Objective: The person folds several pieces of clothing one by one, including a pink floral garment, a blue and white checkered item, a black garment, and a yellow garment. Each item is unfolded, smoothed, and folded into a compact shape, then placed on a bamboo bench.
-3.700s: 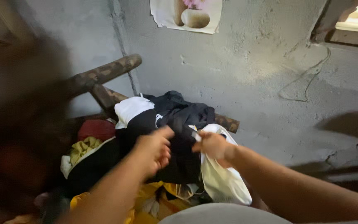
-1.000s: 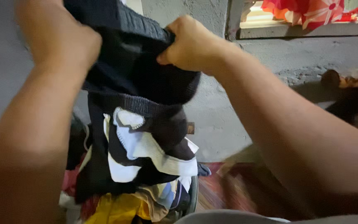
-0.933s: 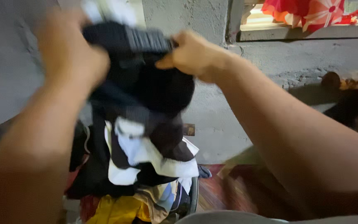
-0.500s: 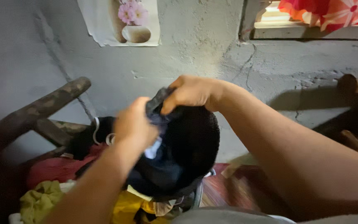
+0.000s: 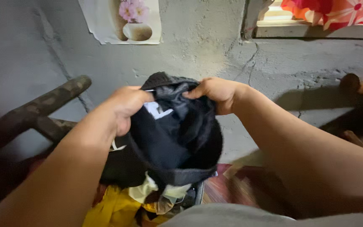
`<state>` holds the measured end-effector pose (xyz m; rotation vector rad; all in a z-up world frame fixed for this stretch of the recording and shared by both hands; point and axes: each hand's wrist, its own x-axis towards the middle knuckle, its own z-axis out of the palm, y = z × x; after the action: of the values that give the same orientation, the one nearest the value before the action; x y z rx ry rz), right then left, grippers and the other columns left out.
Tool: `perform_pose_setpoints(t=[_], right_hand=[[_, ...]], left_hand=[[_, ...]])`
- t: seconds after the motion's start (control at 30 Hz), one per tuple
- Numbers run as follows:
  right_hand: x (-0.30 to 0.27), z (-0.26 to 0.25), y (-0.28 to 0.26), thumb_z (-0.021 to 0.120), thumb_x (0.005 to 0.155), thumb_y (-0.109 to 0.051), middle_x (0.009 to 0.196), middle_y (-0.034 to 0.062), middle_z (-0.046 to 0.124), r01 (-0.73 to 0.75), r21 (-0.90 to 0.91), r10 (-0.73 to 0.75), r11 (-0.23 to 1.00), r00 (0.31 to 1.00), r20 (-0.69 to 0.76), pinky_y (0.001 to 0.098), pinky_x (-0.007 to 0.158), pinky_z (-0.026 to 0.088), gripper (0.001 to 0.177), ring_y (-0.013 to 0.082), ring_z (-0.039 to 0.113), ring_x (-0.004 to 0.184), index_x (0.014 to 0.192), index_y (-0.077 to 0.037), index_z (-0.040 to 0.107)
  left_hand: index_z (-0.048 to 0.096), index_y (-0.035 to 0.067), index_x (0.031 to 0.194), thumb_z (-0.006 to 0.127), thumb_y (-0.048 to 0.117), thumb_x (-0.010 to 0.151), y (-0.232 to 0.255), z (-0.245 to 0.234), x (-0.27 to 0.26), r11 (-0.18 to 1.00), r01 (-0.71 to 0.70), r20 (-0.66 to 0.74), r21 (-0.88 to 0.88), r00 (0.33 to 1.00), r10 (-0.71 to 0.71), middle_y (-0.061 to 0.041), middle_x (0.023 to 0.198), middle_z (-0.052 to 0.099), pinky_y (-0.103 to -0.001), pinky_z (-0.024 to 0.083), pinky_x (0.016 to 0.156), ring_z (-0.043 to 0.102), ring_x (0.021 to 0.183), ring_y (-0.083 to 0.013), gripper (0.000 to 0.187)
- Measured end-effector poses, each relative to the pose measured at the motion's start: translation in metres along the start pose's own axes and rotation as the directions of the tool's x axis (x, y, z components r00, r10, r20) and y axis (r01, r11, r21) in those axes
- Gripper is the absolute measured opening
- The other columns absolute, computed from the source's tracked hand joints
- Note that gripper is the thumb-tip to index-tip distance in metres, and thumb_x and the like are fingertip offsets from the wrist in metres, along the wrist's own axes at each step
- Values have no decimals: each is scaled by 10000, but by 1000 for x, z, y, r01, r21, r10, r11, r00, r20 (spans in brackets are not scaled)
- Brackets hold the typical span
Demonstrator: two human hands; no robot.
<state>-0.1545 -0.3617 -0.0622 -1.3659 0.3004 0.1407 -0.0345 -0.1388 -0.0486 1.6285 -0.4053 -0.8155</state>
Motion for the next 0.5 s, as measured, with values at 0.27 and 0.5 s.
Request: perform_pose_setpoints(t=[0.27,0.5], right_hand=[[-9,-15,4,689,927,-175,1168,184,749,-104,0,104,995,991,82,386,995,555,374,253,715,1014,1187,94,688],[0,0,6,657,906,-254,1128,148,773,-130,68,127,989,991,45,424,961,576,368,260,747,972,1161,3,721]], left_hand=[[772,54,1103,740,83,774,24,-26,-22,893,-73,134,444,991,15,-102,1037,804,-401,554,874,736,946,-248,332],[765,61,1143,735,303,810,18,-8,-36,827,-12,-110,563,990,89,-128,1093,787,-432,558,853,725,960,-288,413]])
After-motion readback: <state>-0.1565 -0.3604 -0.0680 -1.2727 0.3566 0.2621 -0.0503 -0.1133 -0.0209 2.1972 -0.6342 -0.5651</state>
